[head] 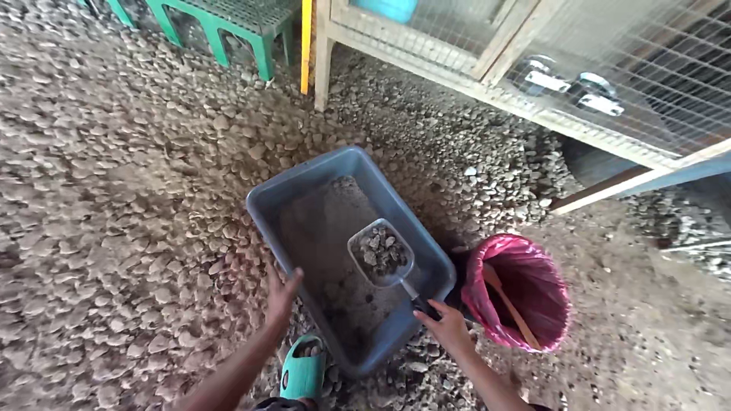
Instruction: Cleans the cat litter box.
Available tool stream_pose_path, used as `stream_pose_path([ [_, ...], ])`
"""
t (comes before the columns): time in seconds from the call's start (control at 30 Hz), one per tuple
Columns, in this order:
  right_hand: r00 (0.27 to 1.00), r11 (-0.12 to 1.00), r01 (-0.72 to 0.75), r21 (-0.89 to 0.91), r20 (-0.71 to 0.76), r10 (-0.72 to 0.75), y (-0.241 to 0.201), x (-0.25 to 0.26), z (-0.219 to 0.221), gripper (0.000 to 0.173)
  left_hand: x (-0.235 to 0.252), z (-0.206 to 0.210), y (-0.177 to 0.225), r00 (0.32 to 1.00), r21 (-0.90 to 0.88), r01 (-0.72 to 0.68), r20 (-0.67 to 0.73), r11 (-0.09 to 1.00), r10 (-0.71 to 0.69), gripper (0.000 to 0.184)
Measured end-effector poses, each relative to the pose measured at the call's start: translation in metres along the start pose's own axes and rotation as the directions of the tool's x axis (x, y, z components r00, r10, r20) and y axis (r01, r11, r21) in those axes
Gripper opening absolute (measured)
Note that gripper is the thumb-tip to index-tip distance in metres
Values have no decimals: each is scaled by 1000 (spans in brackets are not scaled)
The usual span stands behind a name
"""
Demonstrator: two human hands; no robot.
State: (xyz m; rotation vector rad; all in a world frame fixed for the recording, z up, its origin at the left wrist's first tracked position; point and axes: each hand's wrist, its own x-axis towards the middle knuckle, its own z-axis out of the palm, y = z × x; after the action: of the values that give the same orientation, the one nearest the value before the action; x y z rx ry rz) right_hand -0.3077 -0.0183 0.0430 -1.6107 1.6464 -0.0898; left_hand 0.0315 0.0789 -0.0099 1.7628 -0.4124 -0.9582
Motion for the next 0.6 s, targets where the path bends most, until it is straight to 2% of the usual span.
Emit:
stream_pose_path([
  [0.07, 999, 1000, -22, 5, 39, 22, 3, -3, -4, 42, -61, 18, -32, 961, -29, 206, 195, 978, -196, 109],
  [0.1, 998, 999, -42, 26, 56, 40, 3, -5, -7, 42, -74, 20, -49, 910, 23, 273, 317, 962, -266, 107],
  [0.17, 996, 992, -66, 108, 64, 59, 7, -8, -13, 38, -75, 23, -66, 850, 90, 287, 436, 954, -297, 95],
  [0.23, 995, 967, -87, 238, 70, 72, 10, -13, -23, 33, -75, 25, -67, 861, 63, 272, 429, 960, -272, 83],
  [0.3, 995, 924, -95, 372, 67, 75, 8, -21, -38, 26, -72, 25, -64, 891, 7, 278, 371, 961, -260, 78],
  [0.4, 994, 854, -99, 510, 5, 112, 4, -38, -73, 20, -63, 24, -55, 922, -10, 278, 282, 961, -264, 61],
  [0.5, 974, 790, -74, 609, -127, 190, 18, -52, -112, 14, -55, 22, -42, 939, -38, 250, 255, 968, -232, 57],
  [0.6, 925, 788, -11, 615, -293, 241, 46, -64, -152, 15, -50, 19, -37, 948, -33, 237, 227, 971, -223, 54],
])
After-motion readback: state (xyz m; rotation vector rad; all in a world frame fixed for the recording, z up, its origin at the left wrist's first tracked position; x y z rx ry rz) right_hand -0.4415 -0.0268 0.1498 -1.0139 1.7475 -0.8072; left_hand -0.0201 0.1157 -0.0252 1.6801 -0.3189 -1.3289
